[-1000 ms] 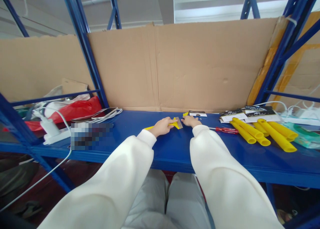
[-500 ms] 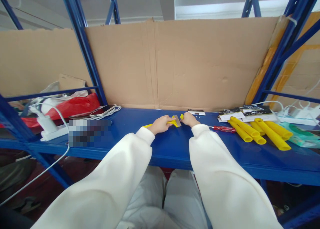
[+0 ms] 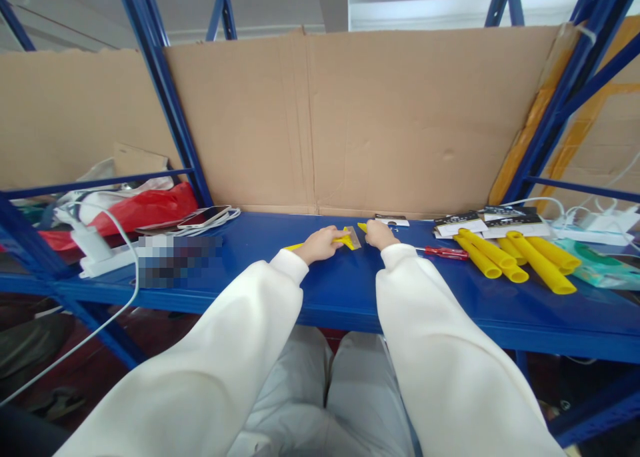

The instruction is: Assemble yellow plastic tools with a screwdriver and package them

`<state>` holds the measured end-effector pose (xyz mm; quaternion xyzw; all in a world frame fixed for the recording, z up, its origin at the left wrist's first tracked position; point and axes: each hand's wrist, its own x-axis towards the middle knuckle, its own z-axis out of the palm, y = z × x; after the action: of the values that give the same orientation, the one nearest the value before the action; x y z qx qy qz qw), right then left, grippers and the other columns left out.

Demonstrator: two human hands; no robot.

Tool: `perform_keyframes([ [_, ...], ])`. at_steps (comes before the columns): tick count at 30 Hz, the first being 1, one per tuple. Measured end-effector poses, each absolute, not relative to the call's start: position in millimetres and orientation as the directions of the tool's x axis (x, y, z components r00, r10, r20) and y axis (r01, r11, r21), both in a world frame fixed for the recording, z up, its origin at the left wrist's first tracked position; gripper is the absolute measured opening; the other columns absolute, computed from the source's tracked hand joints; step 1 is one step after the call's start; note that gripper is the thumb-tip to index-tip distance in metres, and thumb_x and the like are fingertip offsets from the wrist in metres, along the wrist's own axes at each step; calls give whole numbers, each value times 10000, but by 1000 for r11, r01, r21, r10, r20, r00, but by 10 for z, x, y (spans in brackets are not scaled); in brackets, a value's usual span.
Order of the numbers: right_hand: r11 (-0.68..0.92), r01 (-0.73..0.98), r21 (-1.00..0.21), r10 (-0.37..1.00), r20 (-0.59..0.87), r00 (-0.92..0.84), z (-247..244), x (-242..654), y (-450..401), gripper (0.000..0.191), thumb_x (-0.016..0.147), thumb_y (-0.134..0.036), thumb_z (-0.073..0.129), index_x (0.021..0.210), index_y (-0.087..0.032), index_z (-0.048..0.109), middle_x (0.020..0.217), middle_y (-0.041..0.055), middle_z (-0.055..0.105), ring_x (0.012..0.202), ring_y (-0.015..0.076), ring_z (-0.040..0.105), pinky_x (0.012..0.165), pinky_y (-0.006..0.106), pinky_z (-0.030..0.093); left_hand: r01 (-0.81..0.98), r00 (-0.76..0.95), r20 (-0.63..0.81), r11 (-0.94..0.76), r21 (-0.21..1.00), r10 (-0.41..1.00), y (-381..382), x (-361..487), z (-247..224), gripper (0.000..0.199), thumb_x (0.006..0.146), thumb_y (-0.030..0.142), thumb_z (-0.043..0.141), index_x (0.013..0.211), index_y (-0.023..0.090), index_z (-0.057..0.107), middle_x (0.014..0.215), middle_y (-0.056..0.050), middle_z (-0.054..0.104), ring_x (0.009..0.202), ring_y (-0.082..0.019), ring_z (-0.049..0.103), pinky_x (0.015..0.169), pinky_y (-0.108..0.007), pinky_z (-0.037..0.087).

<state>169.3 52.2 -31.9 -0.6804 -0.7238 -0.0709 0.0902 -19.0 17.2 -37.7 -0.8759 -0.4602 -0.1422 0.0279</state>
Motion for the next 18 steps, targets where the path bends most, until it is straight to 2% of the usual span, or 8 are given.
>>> perform_keyframes([
  [5,26,992,-125,969,248,6,-357,1763,558,206,820,-99,621,960,-124,770,1010,188,772,977,262,721,766,278,499,823,524,273,-562,80,807,165,-187,-372,448,977,266,500,1414,303,592,1232,-70,636,1122,-222,653,981,-299,497],
  [10,106,899,-426,907,411,88,-352,1832,617,100,811,-191,659,769,-169,747,815,89,769,802,211,700,705,267,488,824,522,273,-561,85,808,154,-187,-360,461,979,279,504,1434,301,574,1263,-77,634,1139,-232,652,990,-311,497],
  [14,173,690,-703,850,461,256,-273,1810,587,141,795,-216,684,667,-164,657,725,48,719,723,182,657,676,262,494,816,527,273,-569,100,805,159,-185,-361,472,975,271,515,1444,293,564,1300,-81,636,1170,-238,645,1013,-317,487],
  [18,146,343,-928,874,283,396,-172,1746,484,140,860,-196,635,730,-177,586,690,25,671,623,135,623,590,228,499,815,515,280,-564,131,810,168,-181,-367,534,959,264,543,1492,261,506,1329,-93,641,1195,-242,639,1024,-315,484],
])
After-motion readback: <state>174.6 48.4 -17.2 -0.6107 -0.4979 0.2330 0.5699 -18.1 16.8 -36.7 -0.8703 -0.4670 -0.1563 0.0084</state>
